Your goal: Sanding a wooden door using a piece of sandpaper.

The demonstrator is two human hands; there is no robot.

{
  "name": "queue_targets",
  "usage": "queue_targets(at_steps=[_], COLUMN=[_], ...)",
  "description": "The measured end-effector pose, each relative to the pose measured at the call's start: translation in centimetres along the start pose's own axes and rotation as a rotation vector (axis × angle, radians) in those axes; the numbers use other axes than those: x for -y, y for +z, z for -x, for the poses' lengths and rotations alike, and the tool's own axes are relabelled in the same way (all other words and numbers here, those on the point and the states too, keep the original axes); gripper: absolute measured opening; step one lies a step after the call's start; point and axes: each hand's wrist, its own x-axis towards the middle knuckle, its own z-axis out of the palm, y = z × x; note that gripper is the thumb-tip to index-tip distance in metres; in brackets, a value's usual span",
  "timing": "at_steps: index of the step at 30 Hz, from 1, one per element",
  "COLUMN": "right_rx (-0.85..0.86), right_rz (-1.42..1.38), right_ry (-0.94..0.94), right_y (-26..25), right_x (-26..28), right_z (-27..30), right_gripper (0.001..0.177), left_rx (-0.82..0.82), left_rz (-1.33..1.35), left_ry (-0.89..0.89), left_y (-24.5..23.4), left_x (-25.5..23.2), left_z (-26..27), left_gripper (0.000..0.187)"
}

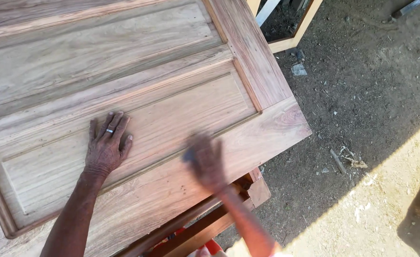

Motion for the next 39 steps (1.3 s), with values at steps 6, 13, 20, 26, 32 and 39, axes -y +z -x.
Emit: queue_targets(at_steps=[6,13,20,26,32,39], right_rx=[-0.136,0.009,0.148,0.157,0.076,0.027], right_rz=[0.5,0.255,-0.249,-0.062,0.294,0.654], right_ry=[0.173,0.466,-0.154,-0.168,0.23,-0.089], right_y=[-4.8,-4.6,4.2,3.7,-1.9,-5.6], right_x=[-20.3,-15.3,14.3,9.4,-16.7,-18.3], right_z=[3.4,2.6,1.7,3.9,7.7,8.1], right_gripper=[0.069,0.083,0.071,0.047,0.065,0.049], left_rx=[0.01,-0.061,-0.076,-0.115,-0.167,-0.017], left_rz=[-0.019,0.009,0.01,-0.034,-0.169,-0.073], left_ry=[-0.029,-0.024,-0.046,-0.131,-0.24,-0.324], left_y=[0.4,1.1,2.6,3.1,0.5,-5.4], left_x=[0.3,0.7,1.7,2.5,0.7,-1.2], left_z=[0.3,0.8,1.3,1.5,6.7,20.1], left_gripper=[0.057,0.053,0.052,0.05,0.059,0.076])
